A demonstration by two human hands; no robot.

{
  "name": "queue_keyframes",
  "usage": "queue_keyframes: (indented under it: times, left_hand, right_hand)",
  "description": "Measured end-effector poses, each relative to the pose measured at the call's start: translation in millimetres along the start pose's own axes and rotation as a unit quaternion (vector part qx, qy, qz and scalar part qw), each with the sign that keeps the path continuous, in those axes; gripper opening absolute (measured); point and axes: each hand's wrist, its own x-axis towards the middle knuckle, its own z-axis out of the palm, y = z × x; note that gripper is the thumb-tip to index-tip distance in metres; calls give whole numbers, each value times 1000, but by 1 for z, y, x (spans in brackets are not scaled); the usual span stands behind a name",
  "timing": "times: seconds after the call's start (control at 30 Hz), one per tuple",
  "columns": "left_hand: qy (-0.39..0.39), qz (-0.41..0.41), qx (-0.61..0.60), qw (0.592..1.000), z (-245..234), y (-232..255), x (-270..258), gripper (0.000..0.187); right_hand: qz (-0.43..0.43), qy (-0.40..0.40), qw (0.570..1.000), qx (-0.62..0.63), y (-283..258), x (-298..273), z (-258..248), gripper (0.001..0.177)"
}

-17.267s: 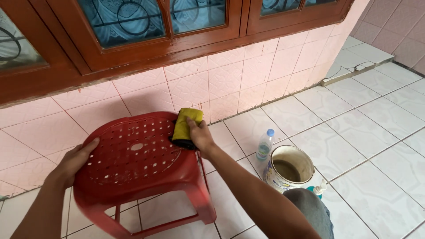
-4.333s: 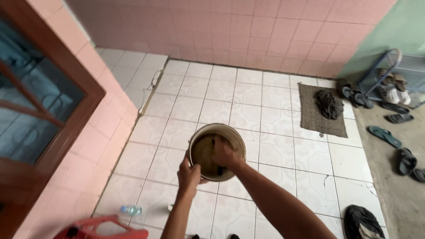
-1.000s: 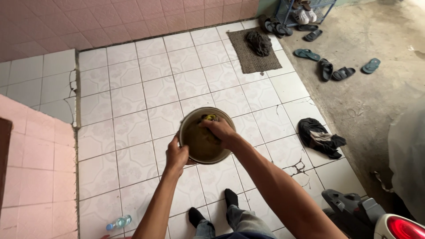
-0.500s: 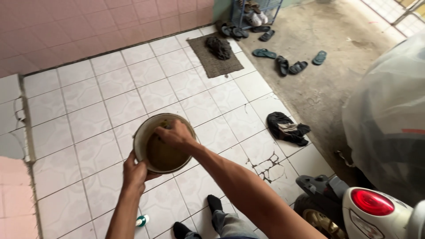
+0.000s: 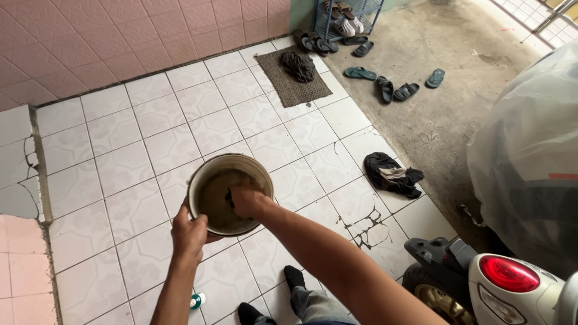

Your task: The person wipes a wooden-framed window with a yellow cloth, then dips the cloth in a bucket of water, adds water from a bottle, and continues wiping the window and frame. The person moves a red plastic stool to reach higher sections of the window.

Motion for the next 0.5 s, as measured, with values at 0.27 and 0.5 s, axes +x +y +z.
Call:
queue_keyframes:
  times: [0.27, 0.5]
  left_hand:
    - [-17, 35, 46, 998, 1, 12, -16, 70]
    - [-21, 4, 80, 997, -4, 7, -11, 66]
  right_hand:
    - [73, -256, 962, 61, 16, 36, 60, 58]
    - [259, -257, 867, 339, -12, 9, -30, 95]
